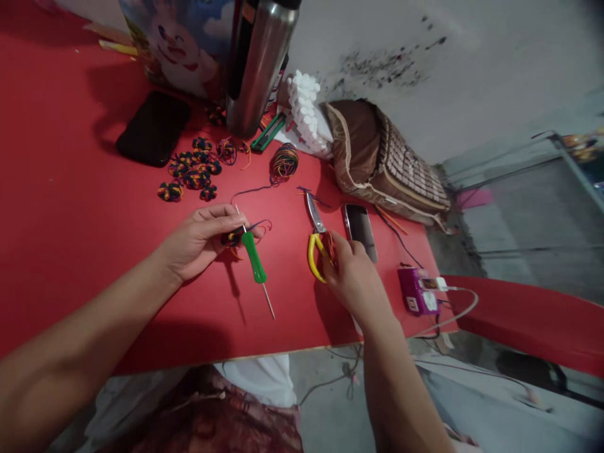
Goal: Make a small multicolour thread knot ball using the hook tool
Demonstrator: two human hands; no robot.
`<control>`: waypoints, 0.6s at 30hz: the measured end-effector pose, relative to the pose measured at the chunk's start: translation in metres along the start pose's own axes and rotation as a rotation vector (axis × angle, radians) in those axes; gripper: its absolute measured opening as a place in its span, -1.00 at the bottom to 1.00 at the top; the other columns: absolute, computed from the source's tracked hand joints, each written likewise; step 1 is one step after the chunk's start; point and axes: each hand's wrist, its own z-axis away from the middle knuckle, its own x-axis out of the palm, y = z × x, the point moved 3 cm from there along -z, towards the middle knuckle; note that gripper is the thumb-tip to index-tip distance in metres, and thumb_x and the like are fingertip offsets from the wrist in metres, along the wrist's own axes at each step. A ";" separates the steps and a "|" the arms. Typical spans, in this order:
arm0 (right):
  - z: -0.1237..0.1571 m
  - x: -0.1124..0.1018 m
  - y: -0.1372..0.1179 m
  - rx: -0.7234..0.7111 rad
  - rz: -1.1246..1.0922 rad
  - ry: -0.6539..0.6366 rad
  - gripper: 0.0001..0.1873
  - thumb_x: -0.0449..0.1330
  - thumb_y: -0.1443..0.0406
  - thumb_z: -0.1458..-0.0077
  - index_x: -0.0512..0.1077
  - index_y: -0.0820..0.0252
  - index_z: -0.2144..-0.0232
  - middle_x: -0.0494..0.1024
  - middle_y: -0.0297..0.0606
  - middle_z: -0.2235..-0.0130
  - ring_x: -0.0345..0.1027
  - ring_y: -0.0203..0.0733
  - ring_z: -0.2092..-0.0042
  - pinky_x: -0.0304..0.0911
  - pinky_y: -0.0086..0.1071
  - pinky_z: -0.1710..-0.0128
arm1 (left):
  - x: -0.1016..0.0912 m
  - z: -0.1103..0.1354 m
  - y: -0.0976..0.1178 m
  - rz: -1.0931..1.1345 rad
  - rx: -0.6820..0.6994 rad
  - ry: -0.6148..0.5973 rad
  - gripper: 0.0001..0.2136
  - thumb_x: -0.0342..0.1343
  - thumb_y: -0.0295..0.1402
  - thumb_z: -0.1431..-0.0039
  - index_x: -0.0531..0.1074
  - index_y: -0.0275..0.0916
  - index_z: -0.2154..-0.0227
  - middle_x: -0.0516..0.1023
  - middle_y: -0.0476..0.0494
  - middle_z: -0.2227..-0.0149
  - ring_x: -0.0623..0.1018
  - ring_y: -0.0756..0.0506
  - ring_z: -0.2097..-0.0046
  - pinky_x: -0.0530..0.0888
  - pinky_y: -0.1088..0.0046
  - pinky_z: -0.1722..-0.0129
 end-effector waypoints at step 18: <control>0.031 -0.012 0.013 -0.166 -1.166 -0.458 -0.38 0.16 -0.26 -0.28 0.40 0.03 -0.08 0.49 -0.31 0.34 0.28 -0.22 0.43 0.29 -0.29 0.41 | -0.003 -0.003 0.005 -0.045 0.080 0.080 -0.82 0.51 -0.40 0.00 0.59 -0.27 0.50 0.65 -0.07 0.45 0.70 -0.10 0.36 0.59 0.51 0.40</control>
